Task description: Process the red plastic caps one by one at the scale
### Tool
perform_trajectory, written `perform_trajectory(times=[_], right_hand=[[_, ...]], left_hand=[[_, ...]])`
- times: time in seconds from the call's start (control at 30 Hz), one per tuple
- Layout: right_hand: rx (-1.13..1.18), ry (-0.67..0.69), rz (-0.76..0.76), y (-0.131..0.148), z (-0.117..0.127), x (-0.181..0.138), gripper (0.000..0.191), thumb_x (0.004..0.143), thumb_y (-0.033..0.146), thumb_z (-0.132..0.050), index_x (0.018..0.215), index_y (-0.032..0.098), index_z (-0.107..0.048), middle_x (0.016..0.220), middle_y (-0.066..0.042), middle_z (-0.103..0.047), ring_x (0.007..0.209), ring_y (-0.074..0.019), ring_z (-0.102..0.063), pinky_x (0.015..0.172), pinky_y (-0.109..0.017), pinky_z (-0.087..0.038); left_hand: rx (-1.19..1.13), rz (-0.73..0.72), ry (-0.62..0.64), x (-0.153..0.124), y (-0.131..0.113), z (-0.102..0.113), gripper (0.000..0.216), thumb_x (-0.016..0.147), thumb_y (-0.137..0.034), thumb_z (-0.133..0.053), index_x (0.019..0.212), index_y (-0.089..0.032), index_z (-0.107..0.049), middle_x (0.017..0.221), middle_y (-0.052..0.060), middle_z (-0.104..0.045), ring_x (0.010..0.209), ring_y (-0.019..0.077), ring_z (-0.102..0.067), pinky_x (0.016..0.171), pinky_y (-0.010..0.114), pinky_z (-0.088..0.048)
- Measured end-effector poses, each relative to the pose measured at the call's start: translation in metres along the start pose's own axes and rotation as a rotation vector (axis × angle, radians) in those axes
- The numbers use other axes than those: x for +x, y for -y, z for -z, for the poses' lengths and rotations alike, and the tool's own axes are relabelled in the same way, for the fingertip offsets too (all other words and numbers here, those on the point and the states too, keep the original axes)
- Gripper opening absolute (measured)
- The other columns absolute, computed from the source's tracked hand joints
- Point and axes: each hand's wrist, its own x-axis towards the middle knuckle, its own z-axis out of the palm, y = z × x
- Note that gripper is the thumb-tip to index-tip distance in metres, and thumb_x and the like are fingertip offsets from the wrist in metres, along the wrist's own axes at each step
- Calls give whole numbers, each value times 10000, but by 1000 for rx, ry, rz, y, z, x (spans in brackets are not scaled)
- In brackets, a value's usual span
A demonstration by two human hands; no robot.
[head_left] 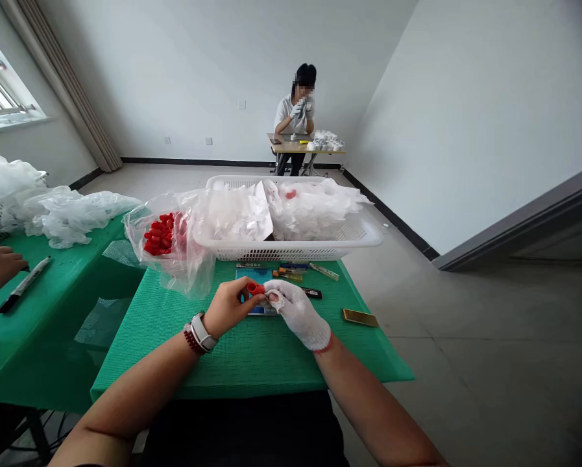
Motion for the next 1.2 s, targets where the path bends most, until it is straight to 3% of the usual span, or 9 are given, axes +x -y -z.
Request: perform_trajectory(times=[0.23,0.4,0.53,0.63,0.73,0.87,1.03,1.2], right_hand=[[-90,13,133,5,-1,3,252,938,386,-497,977,184,-644,850,-47,-645,770,-165,-587,730,-294,-481],[-113,-14,51,0,0,2,322,901,478,-541,799,179,-605,702,-18,-609,667,-148,-552,660,-271,-455],[-73,-104,42,-6,3,4,491,871,648,-457,731,189,-565,675,-24,-582,623,-153,-521,608,-281,-437],[-115,-136,80,-8,0,5,582,865,714,-362,777,191,-601,729,-56,-614,672,-185,-562,643,-313,-466],[-209,-121,90,-5,-6,5,514,875,659,-425,927,192,-632,812,-59,-649,746,-197,-603,712,-323,-495],[-370,-206,114,-4,-13,2,438,882,538,-523,1142,190,-581,1003,-75,-653,889,-204,-622,824,-330,-499],[-519,-243,153,-7,-13,3,382,882,497,-552,1123,201,-574,1021,-74,-654,918,-212,-627,830,-331,-504],[-553,-265,142,-10,-13,5,328,887,423,-579,1131,203,-564,1019,-70,-660,899,-202,-639,820,-324,-513]], left_hand=[[-105,100,71,0,-2,2,409,949,-466,-432,674,-169,-492,579,-13,-552,525,105,-469,528,231,-343],[-121,75,145,2,-7,2,431,996,-410,-284,687,-180,-477,614,-5,-563,555,118,-480,578,254,-374],[-78,43,177,1,-9,0,375,984,-406,-330,742,-179,-504,669,2,-601,603,130,-521,616,262,-395],[-107,99,157,0,-7,-2,378,971,-446,-356,759,-179,-519,664,8,-633,590,136,-550,596,260,-406],[-198,215,88,1,-3,-4,401,943,-510,-394,782,-172,-539,643,17,-651,574,147,-578,545,252,-410],[-356,347,21,4,-1,-4,436,867,-573,-508,887,-143,-580,695,41,-663,622,171,-619,542,254,-446],[-524,198,181,3,-3,-2,384,850,-502,-595,953,-136,-645,820,61,-684,737,169,-634,663,268,-502],[-366,115,93,1,3,-4,279,836,-418,-653,899,-148,-681,850,57,-697,719,154,-620,641,250,-492]])
